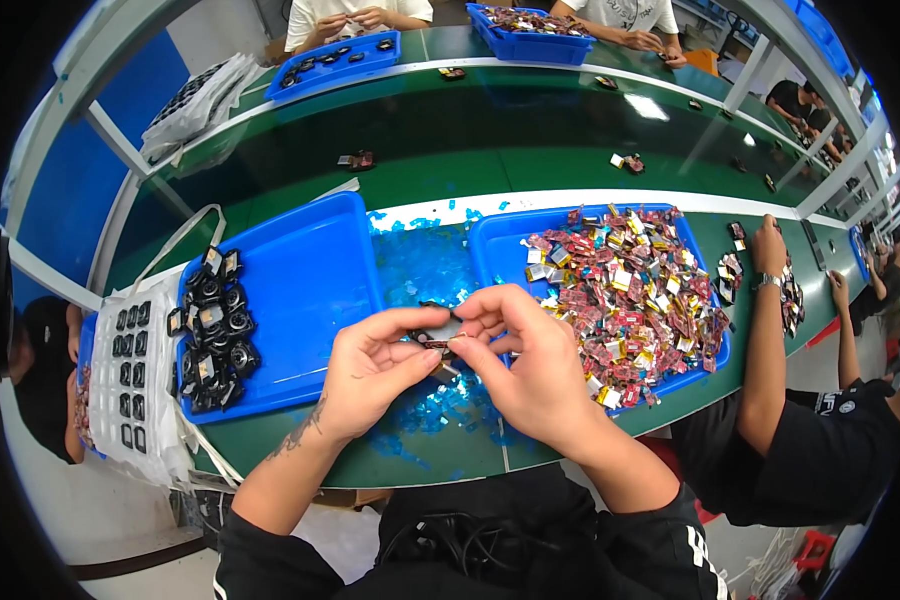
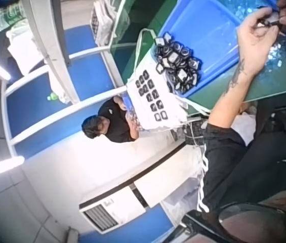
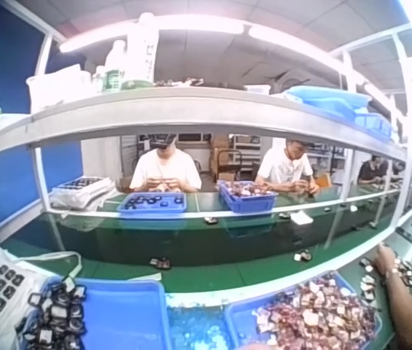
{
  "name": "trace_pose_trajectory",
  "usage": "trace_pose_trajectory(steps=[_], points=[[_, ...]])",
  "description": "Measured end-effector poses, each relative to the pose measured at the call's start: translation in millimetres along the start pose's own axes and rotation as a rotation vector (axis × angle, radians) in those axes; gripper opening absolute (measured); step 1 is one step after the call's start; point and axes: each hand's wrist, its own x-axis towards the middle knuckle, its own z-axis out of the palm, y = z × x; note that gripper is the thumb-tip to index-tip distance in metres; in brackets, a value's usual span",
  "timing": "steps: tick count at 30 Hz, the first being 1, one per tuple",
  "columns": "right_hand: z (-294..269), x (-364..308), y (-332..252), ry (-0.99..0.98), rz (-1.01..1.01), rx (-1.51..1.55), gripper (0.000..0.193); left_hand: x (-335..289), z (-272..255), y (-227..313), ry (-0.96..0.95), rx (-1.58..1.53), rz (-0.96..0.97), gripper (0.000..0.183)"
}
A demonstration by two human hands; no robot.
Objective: Attaching stickers to small electronic components on an assembly line.
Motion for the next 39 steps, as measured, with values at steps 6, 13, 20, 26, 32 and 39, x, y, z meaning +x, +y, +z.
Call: trace_pose_trajectory(steps=[6, 13, 20, 26, 32, 39], points=[[-3.2, 4.0, 3.4, 0.041, -0.131, -0.154, 0.029, 1.2, 1.9, -5.0, 0.002, 0.135, 0.147, 0.036], [-11.4, 12.3, -12.4, -0.070, -0.082, -0.284, 0.029, 1.5, -0.2, -7.3, 0.005, 0.315, 0.242, 0.036], [-2.7, 10.4, 1.1, 0.034, -0.243, -0.326, 0.028, 1.1, 1.0, -1.8, 0.016, 0.252, 0.163, 0.035], [3.8, 12.7, 2.1, 0.036, -0.258, -0.405, 0.036, 0.9, -0.2, -11.0, 0.052, 0.279, 0.212, 0.033], [4.5, 9.6, 5.4, 0.095, -0.234, -0.382, 0.041, 1.2, 5.9, -6.0, 0.093, 0.167, 0.182, 0.039], [-1.6, 6.1, 8.7, 0.010, 0.005, -0.093, 0.037, 2.3, 3.1, -6.5, 0.053, 0.077, 0.112, 0.044]])
